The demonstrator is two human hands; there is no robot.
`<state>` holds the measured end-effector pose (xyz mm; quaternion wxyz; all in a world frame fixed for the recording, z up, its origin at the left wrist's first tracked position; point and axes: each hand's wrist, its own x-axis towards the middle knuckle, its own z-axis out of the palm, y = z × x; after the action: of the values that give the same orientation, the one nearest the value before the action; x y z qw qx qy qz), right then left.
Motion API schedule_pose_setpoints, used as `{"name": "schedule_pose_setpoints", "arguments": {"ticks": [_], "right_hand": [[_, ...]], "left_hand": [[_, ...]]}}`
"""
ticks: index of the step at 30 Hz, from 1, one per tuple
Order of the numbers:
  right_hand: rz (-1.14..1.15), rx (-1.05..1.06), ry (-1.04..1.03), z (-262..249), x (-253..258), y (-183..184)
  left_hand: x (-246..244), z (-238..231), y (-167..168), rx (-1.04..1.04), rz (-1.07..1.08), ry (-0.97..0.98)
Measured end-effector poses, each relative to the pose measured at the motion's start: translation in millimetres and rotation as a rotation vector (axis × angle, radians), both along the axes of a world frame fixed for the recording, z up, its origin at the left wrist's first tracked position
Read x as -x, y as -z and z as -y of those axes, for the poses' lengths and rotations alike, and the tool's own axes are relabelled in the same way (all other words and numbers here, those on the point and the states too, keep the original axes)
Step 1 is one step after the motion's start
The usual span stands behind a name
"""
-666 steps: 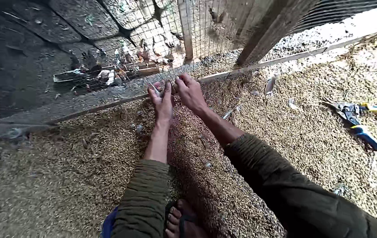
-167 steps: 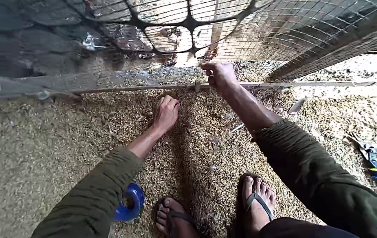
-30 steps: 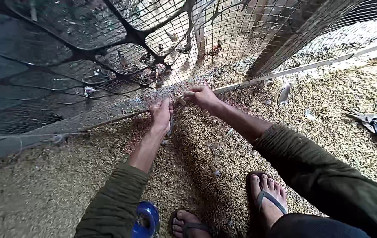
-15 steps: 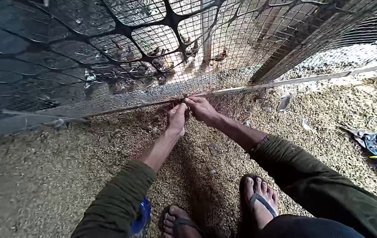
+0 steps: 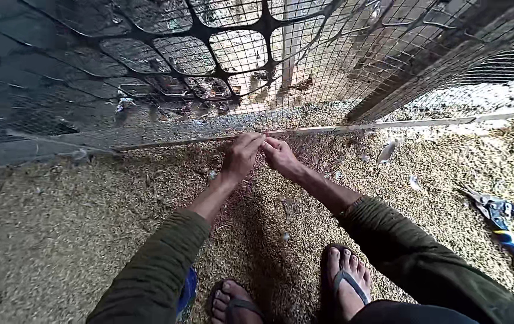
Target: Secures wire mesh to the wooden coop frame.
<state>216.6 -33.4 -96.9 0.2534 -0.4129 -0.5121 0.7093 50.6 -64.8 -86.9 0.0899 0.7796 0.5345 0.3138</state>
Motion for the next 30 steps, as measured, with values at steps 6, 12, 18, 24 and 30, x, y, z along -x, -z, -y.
{"name": "schedule_pose_setpoints", "arguments": {"ticks": [6,12,18,24,30], "right_hand": [[0.041,-0.076,-0.024,-2.8,-4.4,2.8],[0.03,-0.064,-0.069,-0.9,-8.0,0.5],[0.061,-0.102,-0.102,-9.6,-18.3,-5.0],[0.214,-0.236,-0.146,0.0,-16.8,0.6],[0.331,-0.356,-0.165,10.4,-22.7,-21.2]], "left_hand": [[18.3,-12.9,1.9,-0.158,-0.193,0.163],[28.6,-18.4,5.2,-0.197,-0.183,0.242],[18.2,-1.5,-1.1,-0.132,-0.166,0.243],[15.6,-12.2,-8.8,-0.173,-0.163,0.207],[14.1,-17.0,-5.7,-0.16,-0.203,0.17]]}}
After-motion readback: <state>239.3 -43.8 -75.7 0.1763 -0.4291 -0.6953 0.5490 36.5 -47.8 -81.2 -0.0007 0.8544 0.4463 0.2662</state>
